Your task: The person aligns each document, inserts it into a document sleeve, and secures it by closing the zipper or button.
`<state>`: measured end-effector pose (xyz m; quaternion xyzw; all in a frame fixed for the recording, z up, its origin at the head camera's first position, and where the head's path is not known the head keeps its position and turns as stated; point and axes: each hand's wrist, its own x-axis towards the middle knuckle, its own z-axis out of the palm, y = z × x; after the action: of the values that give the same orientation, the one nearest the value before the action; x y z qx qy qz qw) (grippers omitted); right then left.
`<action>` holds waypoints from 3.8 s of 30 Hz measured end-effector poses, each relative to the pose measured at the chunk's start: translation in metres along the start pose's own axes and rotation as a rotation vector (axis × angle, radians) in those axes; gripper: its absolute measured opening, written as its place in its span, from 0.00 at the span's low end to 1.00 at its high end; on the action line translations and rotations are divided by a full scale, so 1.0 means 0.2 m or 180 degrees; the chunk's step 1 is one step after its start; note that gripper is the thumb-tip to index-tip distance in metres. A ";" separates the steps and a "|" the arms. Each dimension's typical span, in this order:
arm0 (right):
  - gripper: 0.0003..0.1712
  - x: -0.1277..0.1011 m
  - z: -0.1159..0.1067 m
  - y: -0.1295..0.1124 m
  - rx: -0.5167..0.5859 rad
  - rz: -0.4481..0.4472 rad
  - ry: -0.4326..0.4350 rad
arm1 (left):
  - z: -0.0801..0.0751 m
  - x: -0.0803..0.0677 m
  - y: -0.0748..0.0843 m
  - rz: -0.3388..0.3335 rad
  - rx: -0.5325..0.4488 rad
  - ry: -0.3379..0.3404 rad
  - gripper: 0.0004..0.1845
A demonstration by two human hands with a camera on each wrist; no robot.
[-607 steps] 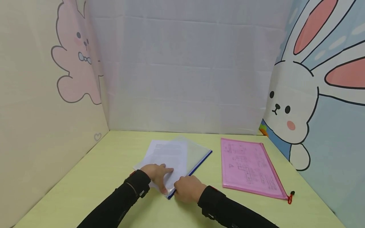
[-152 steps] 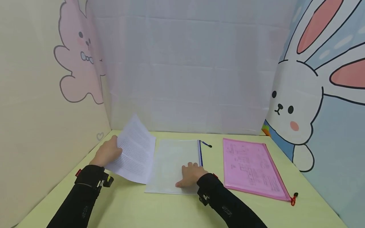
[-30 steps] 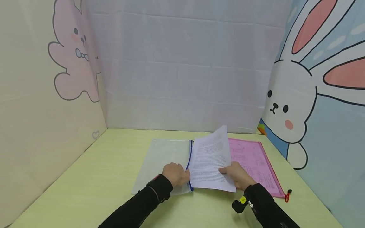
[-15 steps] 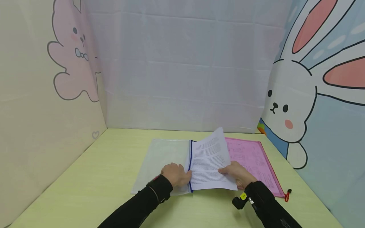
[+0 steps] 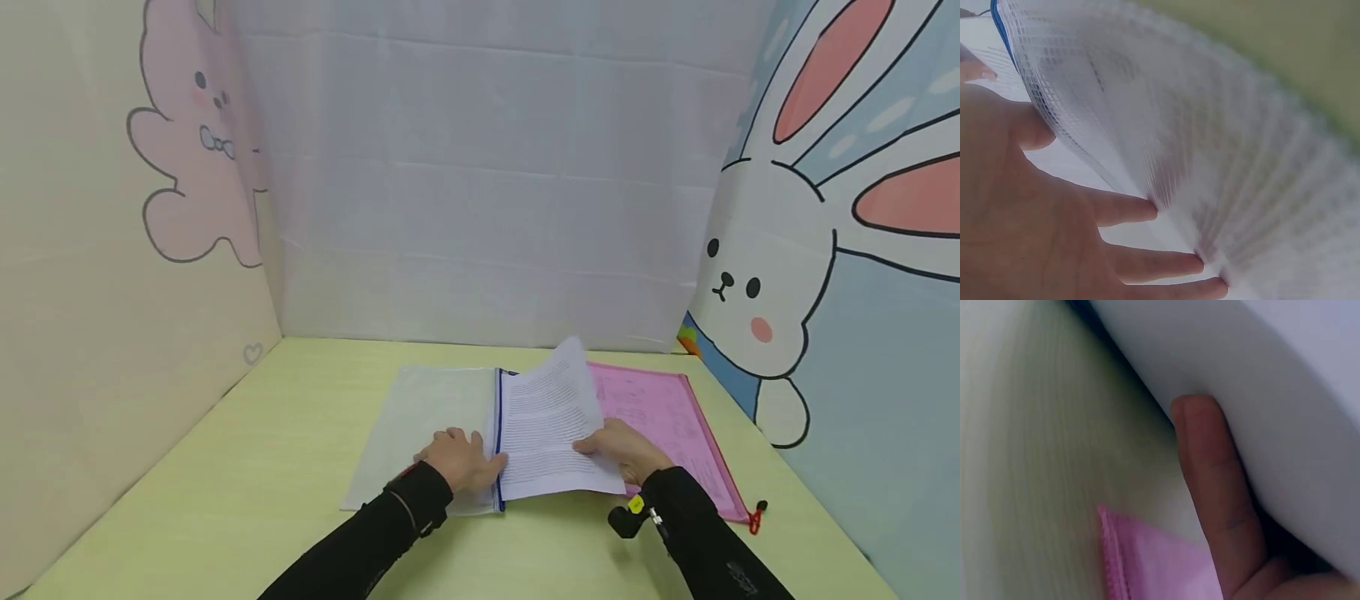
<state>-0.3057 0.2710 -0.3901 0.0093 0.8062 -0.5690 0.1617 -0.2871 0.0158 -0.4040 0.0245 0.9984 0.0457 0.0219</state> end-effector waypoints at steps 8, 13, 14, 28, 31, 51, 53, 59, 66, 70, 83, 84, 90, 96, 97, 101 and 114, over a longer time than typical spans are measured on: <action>0.32 0.04 0.07 -0.02 0.0063 0.0052 0.0052 | 0.00 0.00 -0.01 -0.0037 0.0006 -0.0121 0.42; 0.32 0.06 0.08 0.00 0.0041 0.0065 0.0094 | 0.01 0.00 0.02 -0.0103 0.0091 -0.0078 0.42; 0.32 0.06 0.09 0.00 0.0017 0.0081 0.0126 | 0.01 0.00 0.02 -0.0108 0.0109 -0.0068 0.42; 0.27 0.15 0.21 -0.02 0.0024 0.0111 0.0042 | 0.05 0.04 0.05 -0.0163 0.0264 -0.0088 0.44; 0.26 0.16 0.22 -0.01 0.0030 0.0120 0.0061 | 0.07 0.06 0.05 -0.0171 0.0298 -0.0085 0.44; 0.17 0.10 0.02 0.02 -0.0026 0.0171 -0.0360 | 0.00 0.01 0.07 -0.0157 0.0120 -0.0148 0.43; 0.16 0.10 0.02 0.03 -0.0096 0.0160 -0.0399 | 0.00 0.01 0.07 -0.0175 0.0125 -0.0145 0.43; 0.11 0.13 0.04 0.04 -0.0239 0.0131 -0.0258 | -0.01 0.01 0.07 -0.0201 0.0159 -0.0084 0.42; 0.07 0.16 0.11 0.04 -0.0520 0.0149 -0.0155 | -0.03 0.00 0.06 -0.0200 0.0145 -0.0121 0.42; 0.05 0.17 0.15 0.03 -0.0514 0.0114 -0.0210 | -0.04 -0.01 0.07 -0.0177 0.0132 -0.0138 0.42; 0.05 0.19 0.19 0.02 -0.0636 0.0050 -0.0289 | -0.02 0.01 0.05 -0.0164 0.0116 -0.0161 0.43; 0.06 0.18 0.19 0.02 -0.0623 0.0059 -0.0306 | -0.02 0.01 0.05 -0.0165 0.0102 -0.0158 0.43; 0.08 0.15 0.15 0.03 -0.0443 0.0037 -0.0398 | 0.00 0.02 0.05 -0.0174 0.0110 -0.0175 0.43; 0.13 0.14 0.13 0.03 -0.0322 0.0059 -0.0411 | 0.01 0.04 0.05 -0.0185 0.0059 -0.0165 0.43; 0.13 0.14 0.13 0.03 -0.0327 0.0075 -0.0399 | 0.01 0.04 0.05 -0.0190 0.0059 -0.0169 0.43; 0.14 0.14 0.13 0.04 -0.0372 0.0079 -0.0321 | 0.01 0.04 0.05 -0.0216 0.0069 -0.0192 0.43; 0.16 0.15 0.16 0.02 -0.0712 0.0076 -0.0133 | -0.02 0.01 0.06 -0.0249 0.0092 -0.0167 0.42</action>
<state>-0.3255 0.2381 -0.4112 -0.0110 0.8610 -0.4736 0.1852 -0.2877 0.0284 -0.3997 -0.0131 0.9982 0.0297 0.0495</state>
